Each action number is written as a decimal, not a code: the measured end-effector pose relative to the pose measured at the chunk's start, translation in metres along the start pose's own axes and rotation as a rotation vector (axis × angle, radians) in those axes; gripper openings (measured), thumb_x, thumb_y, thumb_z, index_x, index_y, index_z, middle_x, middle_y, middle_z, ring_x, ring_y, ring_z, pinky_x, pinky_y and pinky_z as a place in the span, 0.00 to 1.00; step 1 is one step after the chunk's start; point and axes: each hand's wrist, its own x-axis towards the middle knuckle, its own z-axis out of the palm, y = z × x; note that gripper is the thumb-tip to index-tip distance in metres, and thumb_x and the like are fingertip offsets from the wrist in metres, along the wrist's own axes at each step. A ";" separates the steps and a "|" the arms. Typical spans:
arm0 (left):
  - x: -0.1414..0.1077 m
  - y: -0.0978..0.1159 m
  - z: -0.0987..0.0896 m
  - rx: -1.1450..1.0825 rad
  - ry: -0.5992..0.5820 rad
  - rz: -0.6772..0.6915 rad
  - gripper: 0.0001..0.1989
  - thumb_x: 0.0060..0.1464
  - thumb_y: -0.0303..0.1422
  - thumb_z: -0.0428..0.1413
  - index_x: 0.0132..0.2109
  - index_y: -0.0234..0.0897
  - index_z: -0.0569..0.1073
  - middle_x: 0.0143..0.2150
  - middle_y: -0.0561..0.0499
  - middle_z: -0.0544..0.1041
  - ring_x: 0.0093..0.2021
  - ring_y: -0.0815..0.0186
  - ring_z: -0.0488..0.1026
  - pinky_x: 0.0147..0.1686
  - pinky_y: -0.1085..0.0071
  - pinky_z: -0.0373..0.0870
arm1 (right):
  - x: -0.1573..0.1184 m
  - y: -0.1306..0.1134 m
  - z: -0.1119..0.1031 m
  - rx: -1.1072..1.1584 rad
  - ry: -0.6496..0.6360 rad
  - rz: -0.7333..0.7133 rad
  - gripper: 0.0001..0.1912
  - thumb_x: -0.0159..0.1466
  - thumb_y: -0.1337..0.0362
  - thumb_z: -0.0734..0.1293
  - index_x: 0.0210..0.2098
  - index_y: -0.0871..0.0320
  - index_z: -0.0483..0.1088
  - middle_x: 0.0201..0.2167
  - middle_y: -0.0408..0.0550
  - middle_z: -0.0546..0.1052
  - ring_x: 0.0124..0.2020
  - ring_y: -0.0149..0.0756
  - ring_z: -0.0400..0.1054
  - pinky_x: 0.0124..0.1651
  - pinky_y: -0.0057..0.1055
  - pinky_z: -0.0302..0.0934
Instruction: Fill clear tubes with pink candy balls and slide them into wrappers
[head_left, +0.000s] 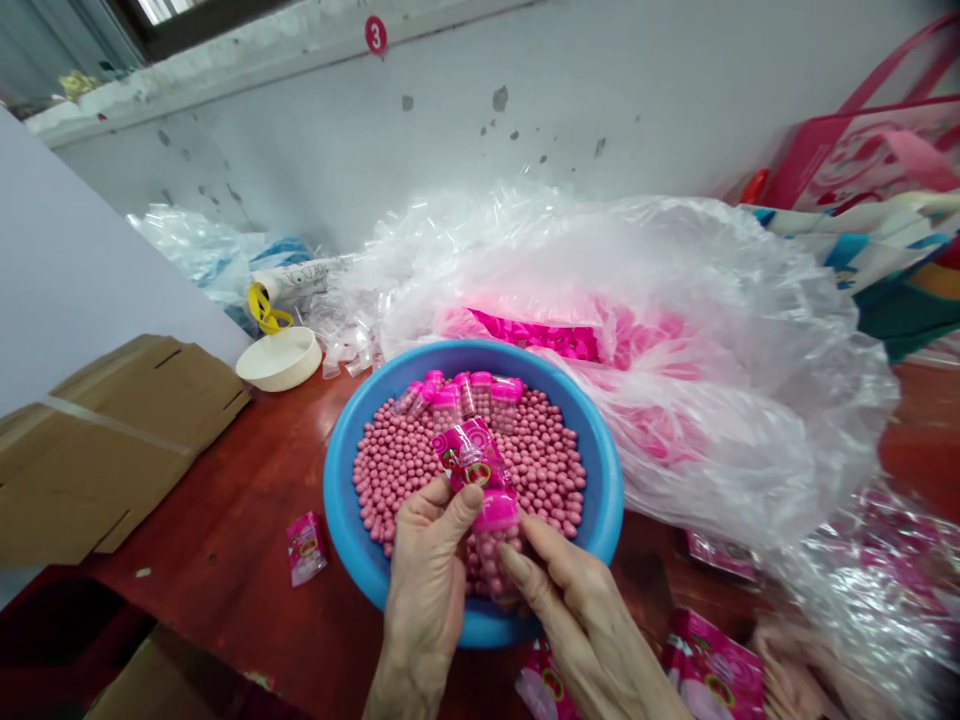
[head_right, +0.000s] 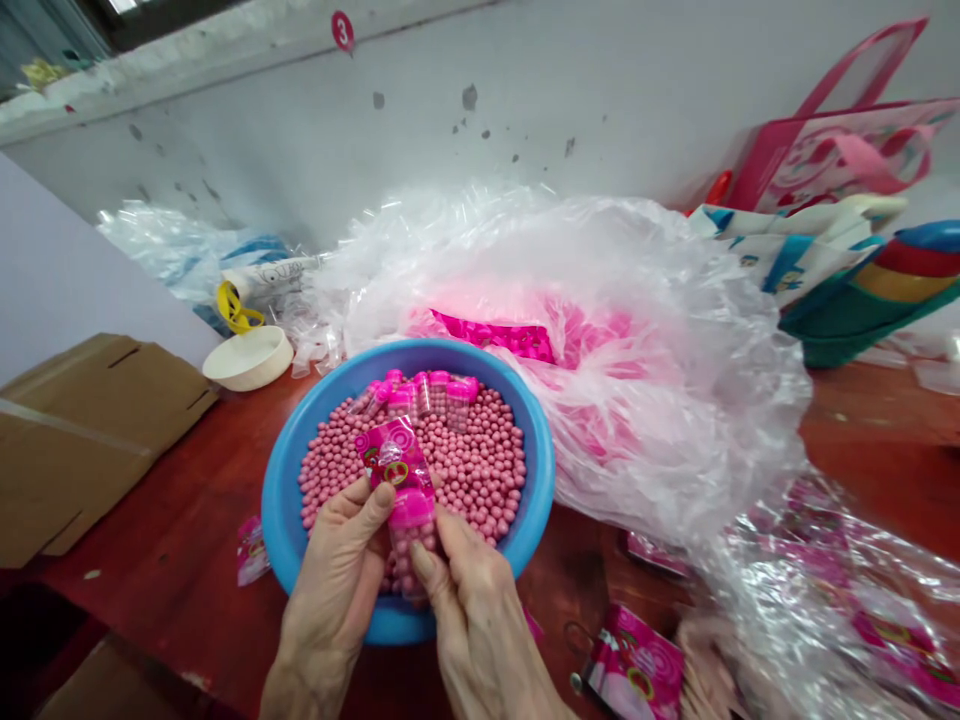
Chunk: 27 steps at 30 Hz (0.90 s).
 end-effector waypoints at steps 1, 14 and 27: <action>-0.001 0.000 -0.001 0.008 -0.016 0.006 0.07 0.42 0.29 0.66 0.33 0.37 0.80 0.26 0.51 0.81 0.27 0.68 0.76 0.35 0.72 0.73 | 0.001 -0.001 -0.003 0.013 -0.030 0.031 0.15 0.65 0.57 0.60 0.46 0.56 0.71 0.34 0.48 0.75 0.34 0.37 0.68 0.36 0.28 0.65; -0.003 -0.004 -0.005 -0.007 -0.025 -0.030 0.08 0.44 0.32 0.65 0.35 0.36 0.80 0.28 0.48 0.81 0.31 0.63 0.78 0.34 0.70 0.74 | 0.002 0.015 0.011 -0.163 0.135 -0.337 0.19 0.65 0.72 0.56 0.54 0.60 0.63 0.47 0.55 0.73 0.43 0.39 0.69 0.45 0.31 0.64; -0.006 -0.008 -0.008 0.079 -0.021 -0.111 0.10 0.48 0.34 0.62 0.36 0.30 0.80 0.27 0.44 0.81 0.24 0.67 0.75 0.17 0.79 0.66 | 0.007 0.021 0.008 -0.296 0.093 -0.350 0.21 0.67 0.67 0.56 0.58 0.64 0.61 0.54 0.62 0.71 0.57 0.46 0.64 0.52 0.40 0.65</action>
